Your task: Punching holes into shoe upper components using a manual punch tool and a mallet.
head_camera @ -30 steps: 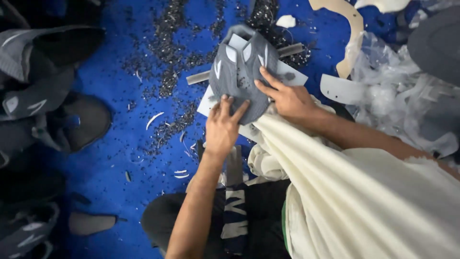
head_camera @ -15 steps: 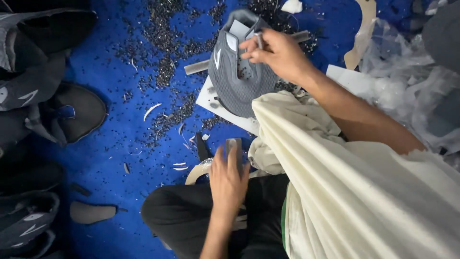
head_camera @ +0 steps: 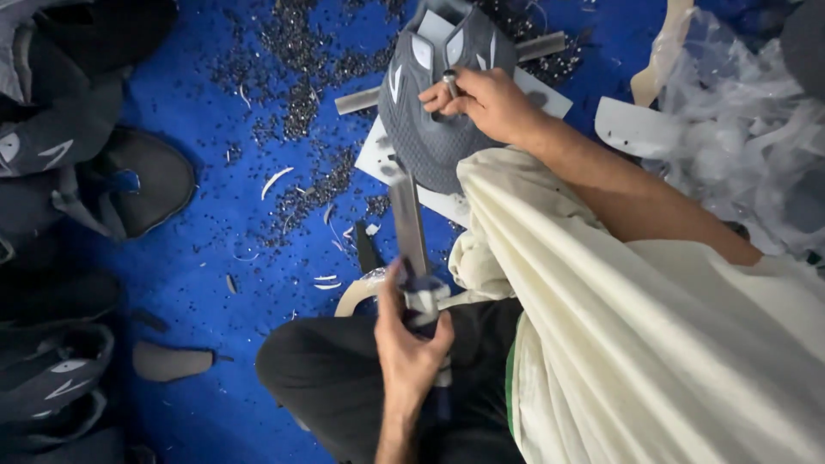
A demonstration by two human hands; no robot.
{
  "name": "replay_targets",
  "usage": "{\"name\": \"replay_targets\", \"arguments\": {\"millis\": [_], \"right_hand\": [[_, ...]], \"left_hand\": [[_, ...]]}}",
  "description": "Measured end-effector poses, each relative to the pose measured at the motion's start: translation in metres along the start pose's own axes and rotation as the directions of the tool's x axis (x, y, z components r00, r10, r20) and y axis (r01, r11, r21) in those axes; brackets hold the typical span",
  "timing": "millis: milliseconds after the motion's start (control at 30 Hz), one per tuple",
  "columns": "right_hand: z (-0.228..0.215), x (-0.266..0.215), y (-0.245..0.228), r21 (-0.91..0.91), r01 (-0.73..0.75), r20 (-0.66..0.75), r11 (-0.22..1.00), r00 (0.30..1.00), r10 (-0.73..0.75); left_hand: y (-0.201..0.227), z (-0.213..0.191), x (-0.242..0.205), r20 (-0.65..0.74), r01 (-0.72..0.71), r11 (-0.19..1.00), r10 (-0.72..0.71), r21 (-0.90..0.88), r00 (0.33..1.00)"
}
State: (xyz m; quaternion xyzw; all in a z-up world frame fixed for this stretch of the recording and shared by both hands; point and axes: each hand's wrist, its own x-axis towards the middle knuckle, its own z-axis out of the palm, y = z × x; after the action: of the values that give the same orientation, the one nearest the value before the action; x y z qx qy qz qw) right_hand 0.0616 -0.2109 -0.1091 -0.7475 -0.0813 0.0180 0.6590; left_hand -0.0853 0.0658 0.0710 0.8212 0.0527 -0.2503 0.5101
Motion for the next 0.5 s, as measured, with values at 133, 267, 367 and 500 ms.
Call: {"name": "replay_targets", "arguments": {"millis": [133,267,367,500], "right_hand": [[0.003,-0.009,0.003,-0.108,0.053,0.020,0.993,0.999,-0.051],[0.001,-0.005,-0.001,-0.189,0.090,0.027,0.978,0.996,-0.086],[-0.002,-0.008,-0.004,-0.195,0.082,0.028,0.977,0.997,-0.078],[-0.001,-0.016,0.028,-0.476,0.162,0.141,0.864,0.984,-0.107]], "left_hand": [[0.101,-0.025,0.002,-0.149,-0.341,0.934,0.354,0.103,0.923],[0.086,-0.021,0.034,-0.345,-0.779,0.619,0.714,-0.097,0.610],[-0.004,0.027,0.080,-0.262,-0.670,0.732,0.627,-0.123,0.733],[-0.037,0.053,0.087,-0.109,-0.145,0.920,0.197,0.365,0.974]]}}
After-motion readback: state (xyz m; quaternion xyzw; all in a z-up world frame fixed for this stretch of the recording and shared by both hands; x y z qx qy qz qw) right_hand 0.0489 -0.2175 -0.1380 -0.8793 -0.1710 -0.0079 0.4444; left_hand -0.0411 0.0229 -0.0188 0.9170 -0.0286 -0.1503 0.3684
